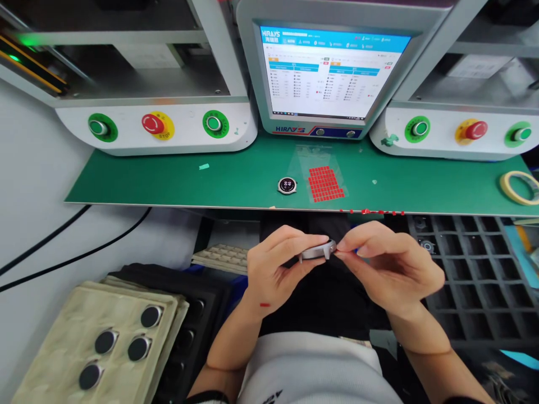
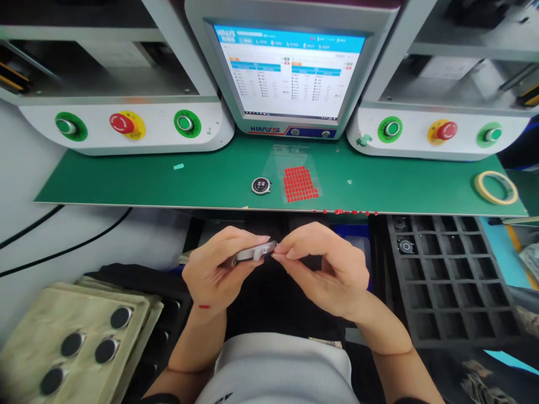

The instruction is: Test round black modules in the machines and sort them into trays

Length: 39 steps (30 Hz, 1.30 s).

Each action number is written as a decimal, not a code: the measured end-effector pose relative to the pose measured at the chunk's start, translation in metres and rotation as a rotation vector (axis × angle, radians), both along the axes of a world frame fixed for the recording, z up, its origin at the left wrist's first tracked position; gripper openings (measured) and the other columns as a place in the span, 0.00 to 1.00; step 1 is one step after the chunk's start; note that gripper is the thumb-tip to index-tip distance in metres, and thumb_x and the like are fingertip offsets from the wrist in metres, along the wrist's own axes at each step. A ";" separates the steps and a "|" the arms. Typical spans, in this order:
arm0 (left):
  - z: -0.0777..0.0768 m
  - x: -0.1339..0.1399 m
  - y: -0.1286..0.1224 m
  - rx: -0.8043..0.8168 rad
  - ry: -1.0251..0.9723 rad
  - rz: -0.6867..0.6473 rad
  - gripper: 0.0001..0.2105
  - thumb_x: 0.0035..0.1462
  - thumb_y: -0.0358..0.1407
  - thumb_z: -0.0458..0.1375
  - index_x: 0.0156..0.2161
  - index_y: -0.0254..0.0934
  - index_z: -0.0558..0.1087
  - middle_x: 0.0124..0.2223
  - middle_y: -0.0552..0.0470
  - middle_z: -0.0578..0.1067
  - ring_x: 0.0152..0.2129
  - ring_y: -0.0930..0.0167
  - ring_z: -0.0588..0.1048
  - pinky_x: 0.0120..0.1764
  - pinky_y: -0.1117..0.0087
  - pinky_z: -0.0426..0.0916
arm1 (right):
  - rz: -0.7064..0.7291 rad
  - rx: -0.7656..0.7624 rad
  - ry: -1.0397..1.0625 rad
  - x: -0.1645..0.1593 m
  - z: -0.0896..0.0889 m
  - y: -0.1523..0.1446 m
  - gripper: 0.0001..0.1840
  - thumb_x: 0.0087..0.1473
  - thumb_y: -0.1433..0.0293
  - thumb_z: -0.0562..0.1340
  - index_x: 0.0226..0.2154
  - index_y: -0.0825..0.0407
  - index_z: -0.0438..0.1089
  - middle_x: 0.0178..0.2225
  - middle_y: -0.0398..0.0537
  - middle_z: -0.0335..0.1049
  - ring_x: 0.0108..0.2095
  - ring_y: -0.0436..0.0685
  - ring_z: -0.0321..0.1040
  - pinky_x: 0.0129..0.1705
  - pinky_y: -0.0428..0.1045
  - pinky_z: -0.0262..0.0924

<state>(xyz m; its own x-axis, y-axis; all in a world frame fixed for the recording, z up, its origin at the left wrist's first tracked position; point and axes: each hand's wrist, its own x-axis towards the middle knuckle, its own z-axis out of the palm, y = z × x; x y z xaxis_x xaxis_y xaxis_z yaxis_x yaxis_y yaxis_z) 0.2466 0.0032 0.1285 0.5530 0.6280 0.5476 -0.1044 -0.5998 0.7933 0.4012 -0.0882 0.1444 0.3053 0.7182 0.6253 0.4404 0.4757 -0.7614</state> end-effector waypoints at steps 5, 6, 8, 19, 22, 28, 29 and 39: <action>0.002 0.005 -0.012 -0.074 0.022 0.107 0.10 0.58 0.30 0.63 0.46 0.38 0.77 0.36 0.52 0.79 0.30 0.76 0.75 0.35 0.77 0.71 | -0.108 0.015 -0.235 -0.003 -0.005 -0.001 0.17 0.48 0.86 0.65 0.30 0.49 0.65 0.33 0.44 0.75 0.32 0.52 0.73 0.32 0.49 0.70; 0.002 0.007 -0.013 -0.097 0.032 0.122 0.10 0.58 0.30 0.63 0.46 0.38 0.77 0.37 0.53 0.79 0.30 0.76 0.75 0.36 0.77 0.71 | -0.139 0.035 -0.242 -0.004 -0.007 -0.001 0.17 0.48 0.87 0.65 0.29 0.49 0.64 0.33 0.45 0.75 0.33 0.52 0.73 0.32 0.49 0.69; -0.001 0.011 -0.013 -0.161 0.037 0.175 0.08 0.59 0.32 0.62 0.45 0.39 0.78 0.37 0.53 0.79 0.30 0.76 0.76 0.36 0.77 0.72 | -0.174 0.079 -0.204 -0.009 -0.009 -0.002 0.17 0.48 0.87 0.64 0.27 0.50 0.62 0.33 0.45 0.74 0.33 0.52 0.72 0.32 0.49 0.68; -0.010 0.027 0.010 0.005 0.074 0.577 0.08 0.62 0.35 0.59 0.44 0.36 0.77 0.35 0.52 0.77 0.29 0.75 0.75 0.36 0.75 0.72 | 0.192 -0.399 0.651 -0.072 -0.018 -0.004 0.18 0.47 0.81 0.69 0.24 0.50 0.60 0.27 0.40 0.72 0.29 0.47 0.72 0.32 0.43 0.69; -0.003 0.023 0.006 0.166 0.165 0.658 0.07 0.62 0.33 0.59 0.43 0.35 0.78 0.32 0.52 0.77 0.28 0.76 0.74 0.34 0.78 0.70 | 0.207 -0.480 0.820 -0.070 -0.023 0.002 0.20 0.43 0.77 0.73 0.22 0.51 0.60 0.25 0.40 0.72 0.27 0.48 0.72 0.30 0.42 0.69; -0.006 0.021 0.000 -0.082 0.142 0.563 0.07 0.61 0.34 0.60 0.43 0.37 0.78 0.36 0.52 0.78 0.29 0.75 0.76 0.36 0.75 0.72 | 0.419 -0.710 1.088 -0.065 -0.040 0.008 0.28 0.28 0.70 0.80 0.23 0.51 0.61 0.19 0.36 0.68 0.16 0.46 0.66 0.17 0.41 0.64; -0.007 0.021 0.000 -0.211 0.116 0.497 0.07 0.60 0.34 0.60 0.43 0.38 0.78 0.36 0.52 0.78 0.28 0.75 0.77 0.35 0.75 0.73 | 0.437 -0.701 1.062 -0.062 -0.041 0.007 0.27 0.30 0.69 0.80 0.23 0.51 0.61 0.18 0.36 0.67 0.14 0.46 0.64 0.15 0.40 0.61; -0.010 0.027 -0.009 -0.854 -0.042 -0.022 0.09 0.51 0.32 0.66 0.35 0.36 0.71 0.28 0.55 0.79 0.19 0.75 0.77 0.23 0.78 0.74 | -0.008 -0.367 0.555 -0.001 -0.034 -0.005 0.14 0.48 0.74 0.71 0.39 0.49 0.74 0.34 0.44 0.75 0.34 0.50 0.74 0.39 0.45 0.72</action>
